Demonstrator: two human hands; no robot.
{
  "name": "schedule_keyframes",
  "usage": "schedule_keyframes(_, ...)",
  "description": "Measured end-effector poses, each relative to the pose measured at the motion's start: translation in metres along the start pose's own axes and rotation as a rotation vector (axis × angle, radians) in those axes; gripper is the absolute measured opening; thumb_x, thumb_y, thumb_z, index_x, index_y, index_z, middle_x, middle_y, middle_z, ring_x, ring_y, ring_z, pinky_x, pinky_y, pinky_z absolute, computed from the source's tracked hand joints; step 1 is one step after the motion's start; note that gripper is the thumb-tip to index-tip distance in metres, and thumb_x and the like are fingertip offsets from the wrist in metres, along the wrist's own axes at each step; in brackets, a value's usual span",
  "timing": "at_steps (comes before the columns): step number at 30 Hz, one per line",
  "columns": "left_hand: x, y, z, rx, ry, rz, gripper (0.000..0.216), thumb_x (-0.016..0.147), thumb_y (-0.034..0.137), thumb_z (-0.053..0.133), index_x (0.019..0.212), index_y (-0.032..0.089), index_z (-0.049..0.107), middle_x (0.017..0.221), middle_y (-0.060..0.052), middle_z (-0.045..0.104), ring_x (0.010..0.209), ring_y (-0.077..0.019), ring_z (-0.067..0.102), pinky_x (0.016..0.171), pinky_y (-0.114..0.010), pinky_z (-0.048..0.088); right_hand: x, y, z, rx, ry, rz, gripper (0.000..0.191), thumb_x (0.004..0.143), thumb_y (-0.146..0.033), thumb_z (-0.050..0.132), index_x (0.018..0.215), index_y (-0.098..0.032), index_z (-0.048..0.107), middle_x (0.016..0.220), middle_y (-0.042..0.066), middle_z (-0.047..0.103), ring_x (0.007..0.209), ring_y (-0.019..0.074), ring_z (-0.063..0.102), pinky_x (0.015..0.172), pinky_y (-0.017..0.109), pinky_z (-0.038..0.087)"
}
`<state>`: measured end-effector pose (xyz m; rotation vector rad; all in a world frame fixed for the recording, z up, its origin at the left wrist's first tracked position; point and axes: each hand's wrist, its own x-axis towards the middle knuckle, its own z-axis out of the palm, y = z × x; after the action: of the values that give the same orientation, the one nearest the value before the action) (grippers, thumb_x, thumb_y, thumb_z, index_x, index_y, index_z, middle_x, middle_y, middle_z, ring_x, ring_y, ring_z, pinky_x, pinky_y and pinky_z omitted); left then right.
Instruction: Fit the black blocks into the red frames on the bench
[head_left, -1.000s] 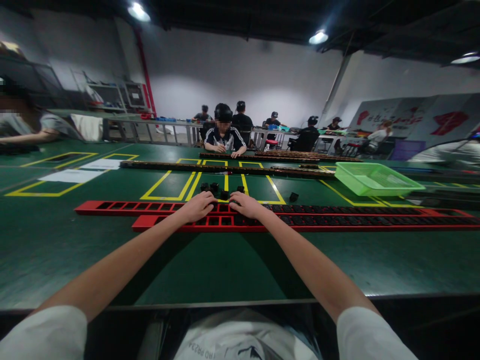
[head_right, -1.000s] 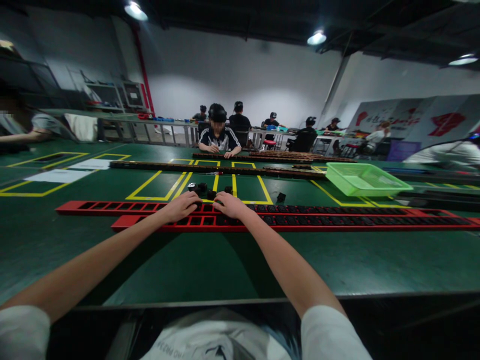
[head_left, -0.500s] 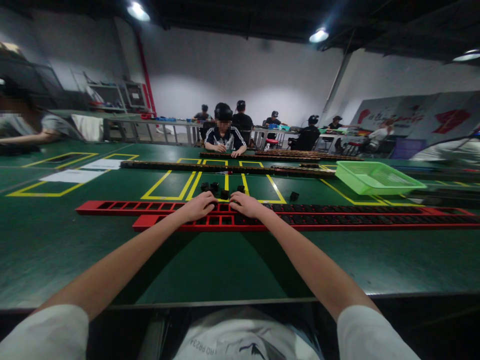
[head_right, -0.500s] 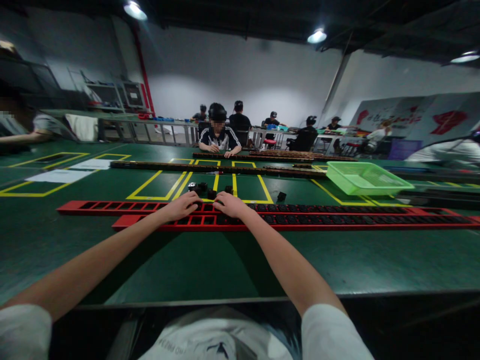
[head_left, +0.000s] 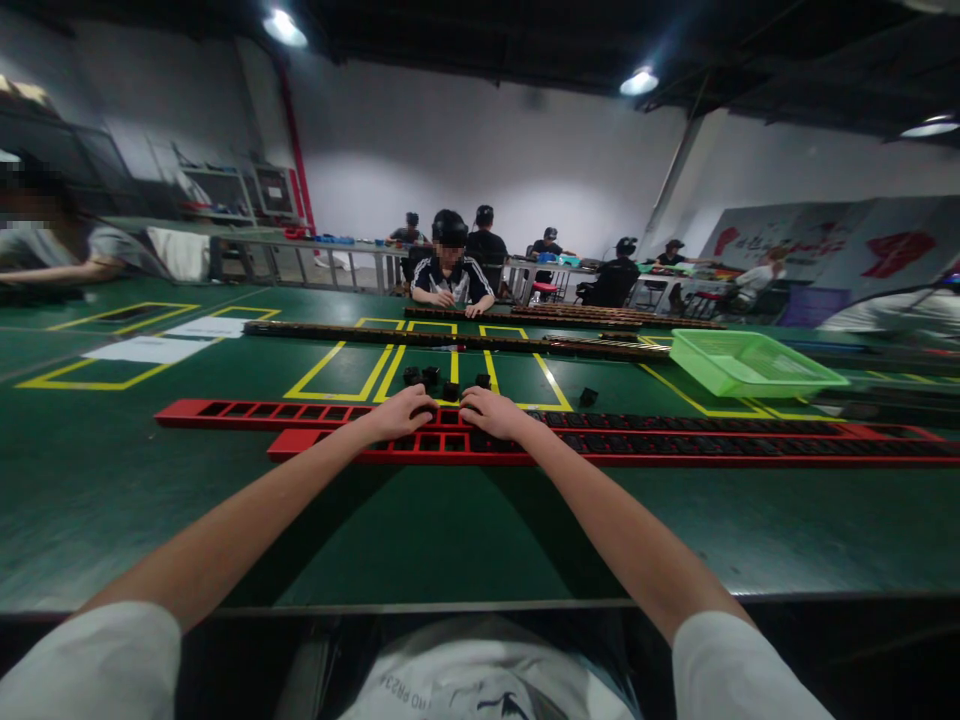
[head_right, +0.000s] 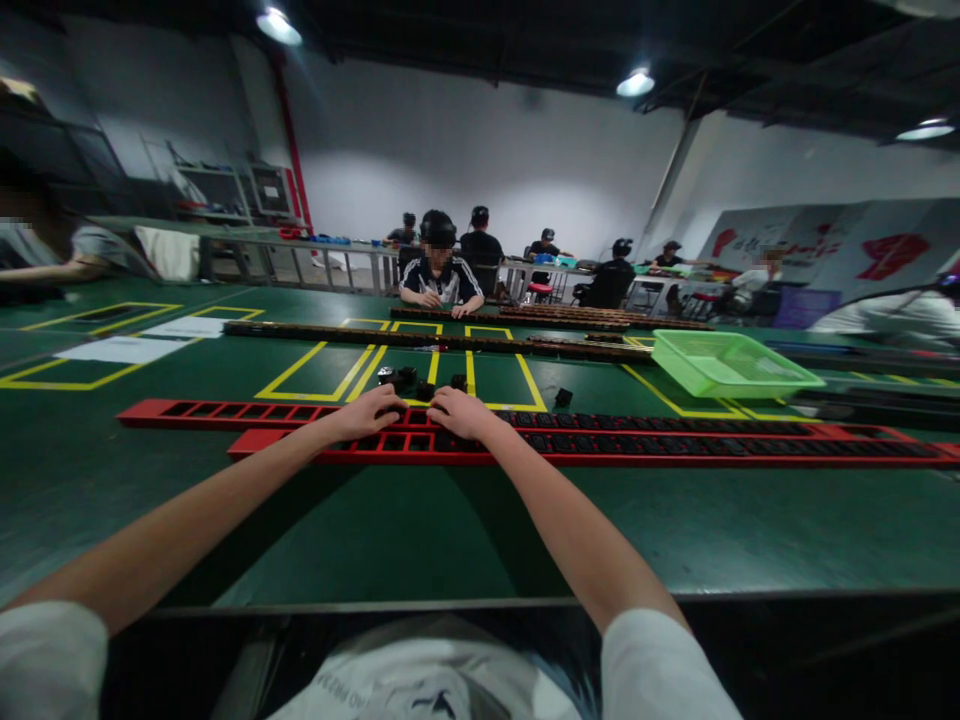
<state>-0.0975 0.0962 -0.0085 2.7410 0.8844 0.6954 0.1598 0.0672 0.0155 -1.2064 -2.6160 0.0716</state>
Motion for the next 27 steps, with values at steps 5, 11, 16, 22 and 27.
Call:
schedule_keyframes(5, -0.001, 0.000, 0.002, -0.012, 0.032, 0.006, 0.028, 0.091, 0.030, 0.053, 0.110, 0.018, 0.070, 0.095, -0.007, 0.053, 0.091, -0.0224, 0.057, 0.089, -0.039, 0.050, 0.005, 0.000, 0.000, -0.026, 0.078, 0.017, 0.030, 0.101, -0.036, 0.047, 0.114, -0.017, 0.066, 0.121, 0.012, 0.065, 0.114, 0.0241, 0.059, 0.098, 0.038, 0.045)
schedule_keyframes(11, -0.002, 0.005, 0.002, 0.018, 0.045, 0.011, 0.028, 0.091, 0.028, 0.051, 0.109, 0.016, 0.070, 0.096, -0.008, 0.054, 0.091, -0.0226, 0.058, 0.088, -0.039, 0.050, 0.009, -0.001, 0.000, -0.041, -0.028, 0.017, 0.034, 0.102, -0.039, 0.044, 0.119, -0.019, 0.066, 0.149, 0.012, 0.049, 0.118, 0.0273, 0.058, 0.100, 0.042, 0.044)
schedule_keyframes(16, -0.002, 0.005, 0.003, 0.000, 0.052, 0.021, 0.026, 0.091, 0.026, 0.051, 0.109, 0.017, 0.069, 0.100, -0.008, 0.057, 0.095, -0.0227, 0.059, 0.091, -0.040, 0.050, 0.008, 0.001, 0.002, -0.011, -0.061, 0.028, 0.035, 0.102, -0.040, 0.043, 0.122, -0.022, 0.066, 0.151, 0.010, 0.048, 0.122, 0.0278, 0.057, 0.102, 0.044, 0.044)
schedule_keyframes(22, -0.002, 0.006, 0.002, -0.007, 0.044, 0.018, 0.028, 0.092, 0.026, 0.049, 0.112, 0.018, 0.067, 0.105, -0.009, 0.058, 0.099, -0.0226, 0.059, 0.096, -0.040, 0.049, 0.011, 0.005, 0.003, -0.004, -0.049, 0.005, 0.036, 0.102, -0.041, 0.044, 0.123, -0.021, 0.066, 0.148, 0.012, 0.050, 0.122, 0.0267, 0.056, 0.104, 0.043, 0.042)
schedule_keyframes(27, -0.003, 0.007, 0.002, -0.011, 0.041, 0.023, 0.028, 0.093, 0.025, 0.048, 0.111, 0.017, 0.067, 0.105, -0.010, 0.058, 0.102, -0.0238, 0.058, 0.098, -0.042, 0.048, 0.010, 0.002, 0.002, -0.045, -0.010, 0.044, 0.033, 0.101, -0.040, 0.047, 0.106, -0.017, 0.070, 0.109, 0.012, 0.068, 0.101, 0.0227, 0.061, 0.089, 0.034, 0.046)
